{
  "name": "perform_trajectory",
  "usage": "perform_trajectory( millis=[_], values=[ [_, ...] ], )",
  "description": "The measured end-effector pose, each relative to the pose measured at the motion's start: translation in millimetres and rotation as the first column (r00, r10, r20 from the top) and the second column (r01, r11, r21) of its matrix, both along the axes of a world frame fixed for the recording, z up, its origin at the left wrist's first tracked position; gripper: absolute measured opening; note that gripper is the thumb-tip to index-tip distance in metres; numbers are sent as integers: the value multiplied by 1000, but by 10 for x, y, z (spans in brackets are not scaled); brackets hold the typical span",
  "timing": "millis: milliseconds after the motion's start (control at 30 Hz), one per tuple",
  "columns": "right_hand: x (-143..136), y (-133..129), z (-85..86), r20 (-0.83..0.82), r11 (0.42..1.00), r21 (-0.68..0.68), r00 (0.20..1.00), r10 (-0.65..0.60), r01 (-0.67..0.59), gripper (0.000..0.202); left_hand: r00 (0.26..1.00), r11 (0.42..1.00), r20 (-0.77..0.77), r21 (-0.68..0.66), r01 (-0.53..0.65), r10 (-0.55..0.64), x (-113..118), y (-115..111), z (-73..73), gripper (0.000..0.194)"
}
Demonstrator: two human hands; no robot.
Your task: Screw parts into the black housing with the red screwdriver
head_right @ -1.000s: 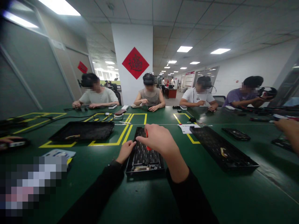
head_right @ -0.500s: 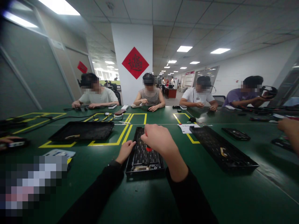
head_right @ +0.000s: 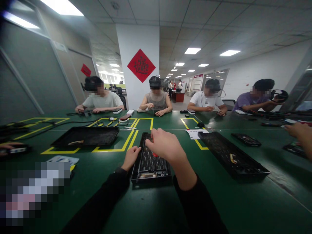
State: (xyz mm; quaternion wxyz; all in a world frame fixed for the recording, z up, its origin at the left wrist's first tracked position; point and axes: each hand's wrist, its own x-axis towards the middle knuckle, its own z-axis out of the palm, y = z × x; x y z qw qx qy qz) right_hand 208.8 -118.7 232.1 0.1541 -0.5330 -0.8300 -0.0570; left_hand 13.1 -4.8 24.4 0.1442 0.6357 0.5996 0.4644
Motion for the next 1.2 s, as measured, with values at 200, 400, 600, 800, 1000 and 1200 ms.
perform_trajectory(
  millis=[200,400,600,800,1000,1200],
  values=[
    [21,21,-33,10,1000,6,1000,-14,14,23,998,997,48,53,-52,50,-1,-35,29,38],
    [12,91,-90,3,998,-11,998,-55,55,32,974,988,203,128,80,-105,25,-280,299,26],
    [54,66,-32,-52,993,-74,995,91,-95,26,918,902,-74,168,396,-389,285,-734,647,20],
    [136,79,-5,-77,990,-97,993,93,-100,20,716,768,-320,-62,637,-620,375,-802,627,19],
    [137,74,-6,-96,991,-69,989,109,-116,20,680,760,-377,-111,641,-629,387,-759,560,22],
    [119,50,11,-94,991,-76,991,99,-107,22,676,761,-389,-116,639,-627,392,-766,567,22]
  ],
)
